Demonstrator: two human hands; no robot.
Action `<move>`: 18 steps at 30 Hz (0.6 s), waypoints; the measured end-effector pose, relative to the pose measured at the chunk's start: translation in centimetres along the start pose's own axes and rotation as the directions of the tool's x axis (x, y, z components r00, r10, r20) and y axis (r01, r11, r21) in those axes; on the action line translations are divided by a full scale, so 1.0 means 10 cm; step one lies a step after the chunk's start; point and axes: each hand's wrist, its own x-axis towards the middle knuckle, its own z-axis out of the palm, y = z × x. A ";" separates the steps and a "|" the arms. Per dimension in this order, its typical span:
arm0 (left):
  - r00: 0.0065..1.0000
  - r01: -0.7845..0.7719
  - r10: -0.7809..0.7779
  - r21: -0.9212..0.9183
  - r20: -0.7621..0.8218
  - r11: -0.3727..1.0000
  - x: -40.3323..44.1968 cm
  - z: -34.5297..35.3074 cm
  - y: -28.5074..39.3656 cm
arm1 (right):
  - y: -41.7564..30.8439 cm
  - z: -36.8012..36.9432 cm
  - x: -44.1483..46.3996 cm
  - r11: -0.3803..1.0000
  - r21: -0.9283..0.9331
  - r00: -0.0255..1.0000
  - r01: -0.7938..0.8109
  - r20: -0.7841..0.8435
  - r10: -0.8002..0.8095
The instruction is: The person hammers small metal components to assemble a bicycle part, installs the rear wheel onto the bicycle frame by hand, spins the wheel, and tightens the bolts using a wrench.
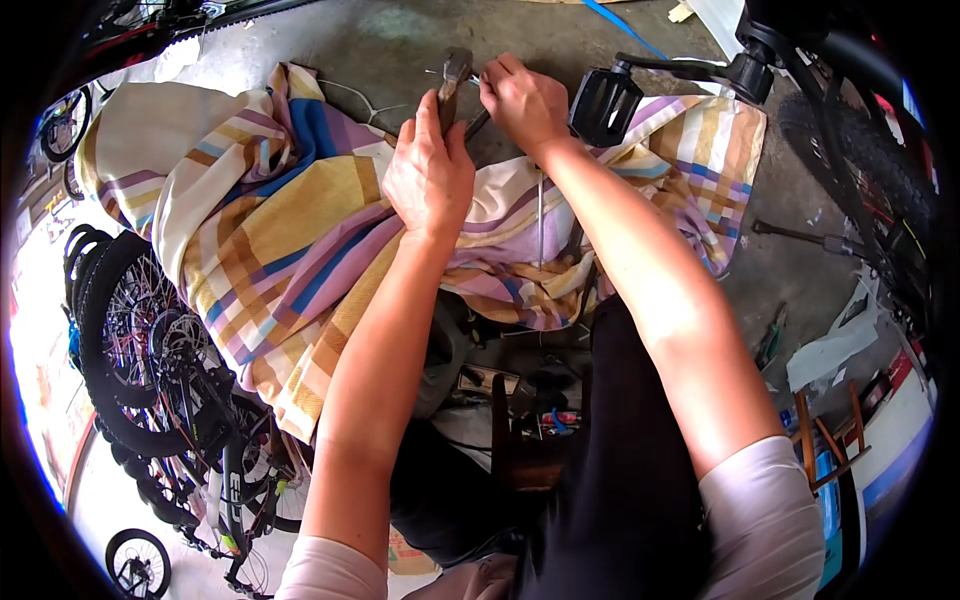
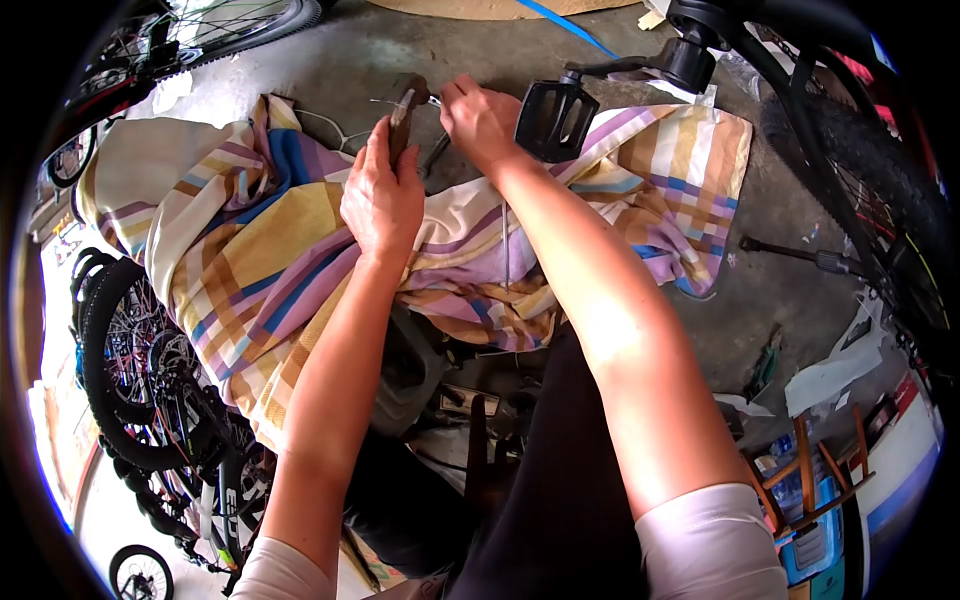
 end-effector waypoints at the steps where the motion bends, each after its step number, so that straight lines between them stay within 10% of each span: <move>1: 1.000 0.000 0.000 -0.003 0.002 1.000 -0.01 0.02 0.01 | 0.01 -0.02 0.00 1.000 -0.004 1.000 -0.001 0.001 0.001; 11: 0.999 0.034 -0.034 -0.007 0.039 0.999 -0.04 0.08 -0.15 | 0.05 -0.01 0.00 0.996 0.083 1.000 0.012 0.012 -0.013; 18: 0.907 0.394 -0.230 -0.516 0.354 0.761 -0.06 0.03 -0.79 | 0.05 0.02 0.01 0.990 0.138 0.997 -0.017 -0.076 0.028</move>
